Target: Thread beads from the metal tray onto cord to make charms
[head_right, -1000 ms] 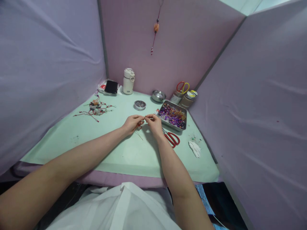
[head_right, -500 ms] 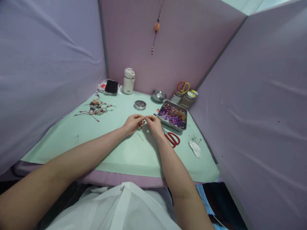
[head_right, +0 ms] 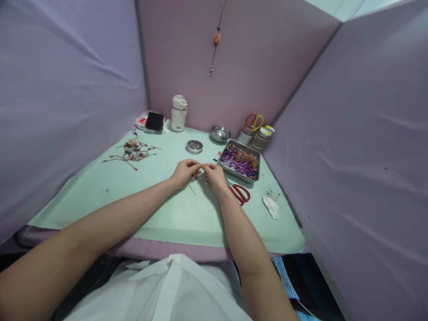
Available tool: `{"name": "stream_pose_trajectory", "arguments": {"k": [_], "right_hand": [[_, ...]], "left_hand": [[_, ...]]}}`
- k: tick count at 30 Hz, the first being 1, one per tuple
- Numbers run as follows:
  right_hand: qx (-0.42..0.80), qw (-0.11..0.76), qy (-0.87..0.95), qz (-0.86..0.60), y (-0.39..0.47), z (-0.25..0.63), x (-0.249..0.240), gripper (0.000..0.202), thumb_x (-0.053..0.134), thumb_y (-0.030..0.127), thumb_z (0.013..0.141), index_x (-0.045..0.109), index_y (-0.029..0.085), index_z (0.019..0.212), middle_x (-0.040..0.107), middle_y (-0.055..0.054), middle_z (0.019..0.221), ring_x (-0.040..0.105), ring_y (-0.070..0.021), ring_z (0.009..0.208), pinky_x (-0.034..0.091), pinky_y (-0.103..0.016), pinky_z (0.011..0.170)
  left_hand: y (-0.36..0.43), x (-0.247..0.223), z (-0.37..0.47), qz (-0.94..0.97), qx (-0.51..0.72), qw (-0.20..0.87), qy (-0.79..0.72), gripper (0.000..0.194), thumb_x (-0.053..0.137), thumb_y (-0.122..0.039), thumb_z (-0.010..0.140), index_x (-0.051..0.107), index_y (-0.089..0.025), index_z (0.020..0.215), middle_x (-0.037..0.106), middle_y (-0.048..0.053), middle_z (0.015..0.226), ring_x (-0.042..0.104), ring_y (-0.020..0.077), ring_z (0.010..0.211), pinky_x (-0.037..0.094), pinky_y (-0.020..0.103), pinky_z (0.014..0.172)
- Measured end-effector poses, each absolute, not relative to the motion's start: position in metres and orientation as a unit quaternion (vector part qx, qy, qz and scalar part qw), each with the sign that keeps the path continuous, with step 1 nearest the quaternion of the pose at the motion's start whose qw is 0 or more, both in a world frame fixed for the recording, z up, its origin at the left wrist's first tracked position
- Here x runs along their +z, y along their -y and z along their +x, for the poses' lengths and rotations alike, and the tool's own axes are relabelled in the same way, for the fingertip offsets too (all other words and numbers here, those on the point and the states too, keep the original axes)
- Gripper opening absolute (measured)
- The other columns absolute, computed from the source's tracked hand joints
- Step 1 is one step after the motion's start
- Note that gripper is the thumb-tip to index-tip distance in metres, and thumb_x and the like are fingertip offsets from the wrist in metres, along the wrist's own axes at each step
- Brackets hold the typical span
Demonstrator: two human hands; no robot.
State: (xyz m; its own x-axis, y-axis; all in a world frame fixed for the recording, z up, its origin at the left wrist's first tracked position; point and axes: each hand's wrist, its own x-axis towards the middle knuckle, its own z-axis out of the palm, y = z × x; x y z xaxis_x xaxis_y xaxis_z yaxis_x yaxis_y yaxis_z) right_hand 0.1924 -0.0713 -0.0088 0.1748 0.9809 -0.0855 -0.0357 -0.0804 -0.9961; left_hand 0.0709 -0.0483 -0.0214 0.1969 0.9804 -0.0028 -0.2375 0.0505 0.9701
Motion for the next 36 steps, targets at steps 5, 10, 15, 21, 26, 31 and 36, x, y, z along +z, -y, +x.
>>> {"name": "stream_pose_trajectory", "arguments": {"k": [5, 10, 15, 21, 26, 31, 36], "right_hand": [[0.491, 0.520, 0.423, -0.557, 0.072, 0.192, -0.008, 0.023, 0.068, 0.034, 0.059, 0.059, 0.016, 0.070, 0.045, 0.005, 0.054, 0.040, -0.0072, 0.051, 0.030, -0.020, 0.045], [0.502, 0.521, 0.414, -0.553, 0.073, 0.191, -0.006, 0.018, 0.067, 0.031, 0.060, 0.058, 0.016, 0.067, 0.043, 0.005, 0.054, 0.038, -0.0066, 0.050, 0.029, -0.020, 0.044], [0.495, 0.521, 0.422, -0.553, 0.074, 0.191, -0.003, 0.017, 0.066, 0.029, 0.061, 0.055, 0.017, 0.063, 0.042, 0.006, 0.053, 0.036, -0.0064, 0.049, 0.028, -0.021, 0.043], [0.506, 0.524, 0.416, -0.544, 0.076, 0.191, -0.001, 0.019, 0.068, 0.030, 0.059, 0.060, 0.015, 0.067, 0.046, 0.005, 0.055, 0.040, -0.0065, 0.051, 0.029, -0.019, 0.044], [0.505, 0.525, 0.422, -0.541, 0.077, 0.191, -0.002, 0.023, 0.070, 0.032, 0.058, 0.062, 0.014, 0.069, 0.052, 0.003, 0.056, 0.043, -0.0070, 0.052, 0.030, -0.019, 0.044], [0.501, 0.520, 0.436, -0.537, 0.077, 0.192, -0.003, 0.023, 0.071, 0.034, 0.059, 0.061, 0.015, 0.069, 0.049, 0.004, 0.055, 0.041, -0.0069, 0.050, 0.031, -0.020, 0.044], [0.526, 0.515, 0.435, -0.518, 0.075, 0.195, -0.003, 0.025, 0.073, 0.034, 0.058, 0.060, 0.015, 0.067, 0.044, 0.005, 0.053, 0.037, -0.0057, 0.048, 0.029, -0.020, 0.042]], "left_hand": [[0.047, -0.022, 0.072, 0.488, 0.495, 0.595, -0.403, 0.013, 0.069, -0.023, 0.067, 0.060, -0.014, 0.070, 0.059, 0.001, 0.060, 0.056, 0.0098, 0.055, 0.039, 0.019, 0.049], [0.049, -0.019, 0.071, 0.492, 0.496, 0.595, -0.398, 0.012, 0.068, -0.020, 0.067, 0.059, -0.014, 0.070, 0.059, 0.001, 0.060, 0.055, 0.0093, 0.053, 0.038, 0.019, 0.048], [0.052, -0.011, 0.069, 0.494, 0.496, 0.598, -0.391, 0.014, 0.071, -0.018, 0.065, 0.058, -0.014, 0.068, 0.059, 0.001, 0.060, 0.056, 0.0096, 0.054, 0.038, 0.020, 0.049], [0.050, -0.014, 0.070, 0.469, 0.485, 0.624, -0.395, 0.017, 0.070, -0.016, 0.065, 0.058, -0.014, 0.076, 0.061, 0.001, 0.062, 0.057, 0.0104, 0.055, 0.039, 0.021, 0.051], [0.052, -0.014, 0.070, 0.478, 0.478, 0.629, -0.385, 0.012, 0.069, -0.016, 0.065, 0.058, -0.014, 0.068, 0.059, 0.000, 0.058, 0.053, 0.0086, 0.051, 0.039, 0.022, 0.052], [0.052, -0.014, 0.069, 0.486, 0.482, 0.618, -0.388, 0.010, 0.066, -0.016, 0.066, 0.056, -0.015, 0.068, 0.058, 0.000, 0.057, 0.052, 0.0087, 0.050, 0.037, 0.022, 0.050], [0.051, -0.015, 0.069, 0.509, 0.486, 0.596, -0.387, 0.007, 0.062, -0.013, 0.066, 0.056, -0.015, 0.069, 0.057, -0.001, 0.058, 0.051, 0.0080, 0.051, 0.035, 0.021, 0.049]]}}
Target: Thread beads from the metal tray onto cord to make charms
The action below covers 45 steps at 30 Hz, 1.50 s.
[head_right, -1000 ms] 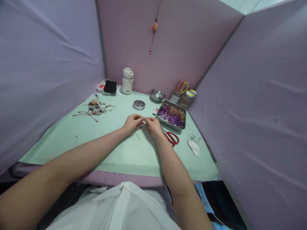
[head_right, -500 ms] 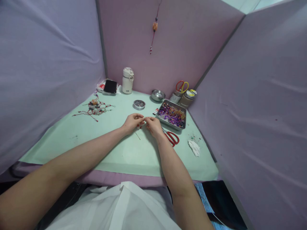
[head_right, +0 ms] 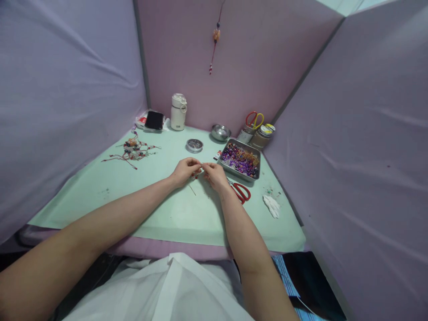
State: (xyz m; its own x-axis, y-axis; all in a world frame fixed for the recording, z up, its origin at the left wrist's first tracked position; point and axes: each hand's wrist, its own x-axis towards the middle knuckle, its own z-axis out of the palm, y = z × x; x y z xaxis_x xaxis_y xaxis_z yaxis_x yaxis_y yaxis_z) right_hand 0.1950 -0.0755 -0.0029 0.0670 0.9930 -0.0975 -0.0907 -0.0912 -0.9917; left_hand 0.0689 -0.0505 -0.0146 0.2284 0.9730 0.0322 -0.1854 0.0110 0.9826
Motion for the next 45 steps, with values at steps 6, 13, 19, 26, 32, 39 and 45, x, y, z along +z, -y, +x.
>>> {"name": "stream_pose_trajectory", "arguments": {"k": [6, 13, 19, 26, 32, 39, 45], "right_hand": [[0.555, 0.506, 0.419, -0.510, 0.071, 0.199, -0.007, 0.026, 0.074, 0.033, 0.056, 0.061, 0.014, 0.066, 0.042, 0.006, 0.052, 0.034, -0.0052, 0.047, 0.027, -0.020, 0.042], [0.548, 0.507, 0.424, -0.513, 0.073, 0.200, -0.005, 0.028, 0.076, 0.034, 0.055, 0.061, 0.015, 0.068, 0.044, 0.006, 0.053, 0.036, -0.0059, 0.050, 0.028, -0.020, 0.045], [0.518, 0.488, 0.457, -0.534, 0.074, 0.199, -0.006, 0.032, 0.075, 0.040, 0.056, 0.063, 0.015, 0.072, 0.049, 0.004, 0.056, 0.039, -0.0066, 0.053, 0.028, -0.019, 0.046], [0.475, 0.485, 0.497, -0.540, 0.073, 0.199, -0.008, 0.030, 0.071, 0.042, 0.059, 0.061, 0.015, 0.069, 0.049, 0.005, 0.056, 0.037, -0.0063, 0.050, 0.029, -0.020, 0.045], [0.429, 0.474, 0.523, -0.564, 0.073, 0.199, -0.010, 0.027, 0.067, 0.040, 0.062, 0.062, 0.015, 0.070, 0.054, 0.002, 0.061, 0.041, -0.0075, 0.054, 0.033, -0.020, 0.049], [0.425, 0.461, 0.539, -0.563, 0.073, 0.199, -0.011, 0.025, 0.065, 0.040, 0.065, 0.062, 0.015, 0.070, 0.057, 0.002, 0.061, 0.040, -0.0072, 0.051, 0.032, -0.021, 0.048], [0.415, 0.452, 0.543, -0.573, 0.073, 0.199, -0.010, 0.025, 0.064, 0.040, 0.065, 0.062, 0.016, 0.071, 0.056, 0.002, 0.061, 0.040, -0.0071, 0.051, 0.032, -0.021, 0.049]], "left_hand": [[0.051, -0.012, 0.066, 0.548, 0.470, 0.572, -0.389, 0.006, 0.059, -0.014, 0.065, 0.058, -0.015, 0.071, 0.055, -0.001, 0.059, 0.048, 0.0078, 0.052, 0.035, 0.021, 0.049], [0.042, -0.016, 0.061, 0.584, 0.450, 0.563, -0.373, 0.009, 0.060, -0.023, 0.067, 0.062, -0.014, 0.070, 0.057, 0.001, 0.064, 0.049, 0.0093, 0.057, 0.038, 0.023, 0.054], [0.036, -0.019, 0.059, 0.581, 0.469, 0.553, -0.369, 0.018, 0.062, -0.020, 0.064, 0.059, -0.014, 0.081, 0.061, 0.001, 0.071, 0.055, 0.0110, 0.067, 0.043, 0.026, 0.066], [0.037, -0.013, 0.055, 0.604, 0.435, 0.551, -0.377, 0.016, 0.062, -0.025, 0.066, 0.063, -0.012, 0.075, 0.060, 0.002, 0.068, 0.053, 0.0110, 0.064, 0.042, 0.027, 0.066], [0.030, -0.019, 0.054, 0.652, 0.423, 0.508, -0.370, 0.013, 0.062, -0.025, 0.066, 0.063, -0.014, 0.073, 0.061, 0.002, 0.069, 0.054, 0.0121, 0.066, 0.043, 0.028, 0.067], [0.033, -0.018, 0.056, 0.620, 0.420, 0.544, -0.378, 0.009, 0.058, -0.021, 0.070, 0.061, -0.014, 0.073, 0.058, 0.001, 0.065, 0.050, 0.0091, 0.058, 0.040, 0.024, 0.056], [0.033, -0.017, 0.054, 0.626, 0.408, 0.548, -0.376, 0.010, 0.061, -0.023, 0.069, 0.062, -0.013, 0.072, 0.057, 0.001, 0.060, 0.048, 0.0085, 0.054, 0.038, 0.024, 0.052]]}}
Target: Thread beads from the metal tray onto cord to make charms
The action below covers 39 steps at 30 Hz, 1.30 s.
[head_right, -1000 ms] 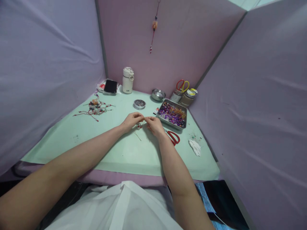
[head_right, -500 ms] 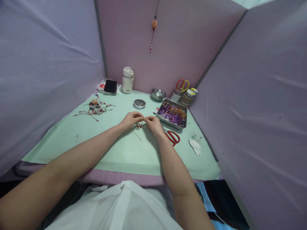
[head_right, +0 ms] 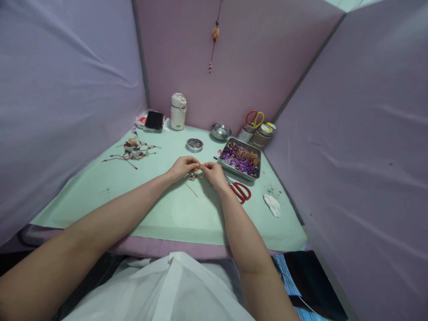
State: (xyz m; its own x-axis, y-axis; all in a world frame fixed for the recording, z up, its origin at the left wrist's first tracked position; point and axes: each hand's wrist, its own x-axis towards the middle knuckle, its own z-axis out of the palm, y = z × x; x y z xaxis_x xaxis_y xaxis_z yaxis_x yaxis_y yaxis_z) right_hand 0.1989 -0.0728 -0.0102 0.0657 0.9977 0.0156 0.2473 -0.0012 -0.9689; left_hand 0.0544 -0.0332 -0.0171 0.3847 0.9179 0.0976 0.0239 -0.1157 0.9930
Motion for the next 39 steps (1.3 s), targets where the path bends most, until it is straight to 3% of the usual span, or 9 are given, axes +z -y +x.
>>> {"name": "stream_pose_trajectory", "arguments": {"k": [25, 39], "right_hand": [[0.394, 0.443, 0.560, -0.578, 0.0735, 0.1990, -0.0126, 0.025, 0.062, 0.040, 0.067, 0.061, 0.015, 0.071, 0.051, 0.003, 0.057, 0.035, -0.0063, 0.047, 0.028, -0.019, 0.044], [0.380, 0.433, 0.569, -0.587, 0.0703, 0.2009, -0.0174, 0.026, 0.061, 0.040, 0.065, 0.063, 0.015, 0.072, 0.051, 0.005, 0.055, 0.035, -0.0065, 0.047, 0.028, -0.021, 0.046]], "left_hand": [[0.0299, -0.0185, 0.0508, 0.711, 0.396, 0.464, -0.350, 0.012, 0.050, -0.017, 0.070, 0.061, -0.016, 0.075, 0.059, 0.000, 0.066, 0.053, 0.0110, 0.062, 0.042, 0.025, 0.061], [0.0280, -0.0196, 0.0481, 0.721, 0.361, 0.445, -0.390, 0.012, 0.057, -0.021, 0.071, 0.064, -0.013, 0.076, 0.061, 0.002, 0.063, 0.054, 0.0111, 0.056, 0.042, 0.024, 0.054]]}}
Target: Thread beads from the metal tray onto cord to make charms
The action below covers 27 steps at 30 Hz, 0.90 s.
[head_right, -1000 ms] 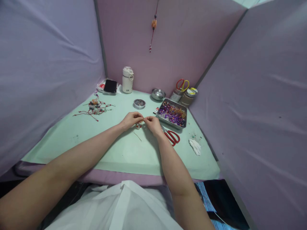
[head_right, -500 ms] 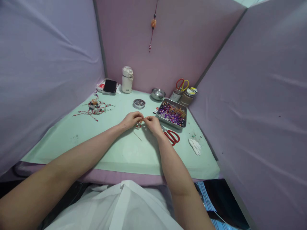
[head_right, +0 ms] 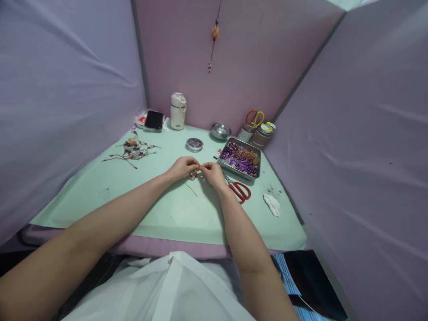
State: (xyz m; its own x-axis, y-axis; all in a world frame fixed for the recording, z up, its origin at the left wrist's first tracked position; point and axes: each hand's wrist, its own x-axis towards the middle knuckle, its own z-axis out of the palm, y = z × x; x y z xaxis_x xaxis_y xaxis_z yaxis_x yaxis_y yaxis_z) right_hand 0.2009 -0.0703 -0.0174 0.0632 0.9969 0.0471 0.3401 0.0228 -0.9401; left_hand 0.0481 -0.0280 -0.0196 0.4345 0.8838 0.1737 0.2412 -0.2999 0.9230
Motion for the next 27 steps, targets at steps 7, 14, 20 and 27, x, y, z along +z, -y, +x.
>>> {"name": "stream_pose_trajectory", "arguments": {"k": [7, 14, 20, 27], "right_hand": [[0.333, 0.431, 0.600, -0.586, 0.066, 0.202, -0.021, 0.022, 0.060, 0.037, 0.066, 0.063, 0.016, 0.070, 0.054, 0.003, 0.057, 0.037, -0.0078, 0.049, 0.028, -0.022, 0.048], [0.298, 0.448, 0.610, -0.581, 0.064, 0.203, -0.022, 0.021, 0.061, 0.037, 0.066, 0.063, 0.017, 0.069, 0.060, 0.000, 0.064, 0.048, -0.0119, 0.060, 0.035, -0.023, 0.056], [0.409, 0.504, 0.521, -0.554, 0.067, 0.199, -0.017, 0.028, 0.062, 0.044, 0.069, 0.059, 0.017, 0.079, 0.062, -0.002, 0.075, 0.056, -0.0131, 0.069, 0.040, -0.022, 0.058], [0.536, 0.496, 0.464, -0.501, 0.073, 0.192, -0.011, 0.033, 0.073, 0.044, 0.062, 0.058, 0.017, 0.075, 0.063, -0.004, 0.078, 0.060, -0.0144, 0.080, 0.047, -0.023, 0.067]], "left_hand": [[0.028, -0.020, 0.047, 0.721, 0.348, 0.451, -0.394, 0.011, 0.056, -0.021, 0.071, 0.064, -0.013, 0.072, 0.061, 0.002, 0.061, 0.053, 0.0098, 0.054, 0.041, 0.022, 0.053], [0.026, -0.022, 0.048, 0.713, 0.350, 0.475, -0.379, 0.010, 0.057, -0.021, 0.070, 0.063, -0.014, 0.072, 0.060, 0.001, 0.060, 0.052, 0.0099, 0.053, 0.041, 0.022, 0.051], [0.030, -0.015, 0.050, 0.653, 0.407, 0.502, -0.394, 0.010, 0.059, -0.024, 0.070, 0.063, -0.015, 0.073, 0.061, 0.002, 0.067, 0.052, 0.0107, 0.060, 0.042, 0.024, 0.059], [0.033, -0.011, 0.054, 0.624, 0.450, 0.503, -0.393, 0.010, 0.059, -0.024, 0.069, 0.063, -0.015, 0.071, 0.062, 0.002, 0.070, 0.054, 0.0130, 0.069, 0.043, 0.027, 0.070]]}}
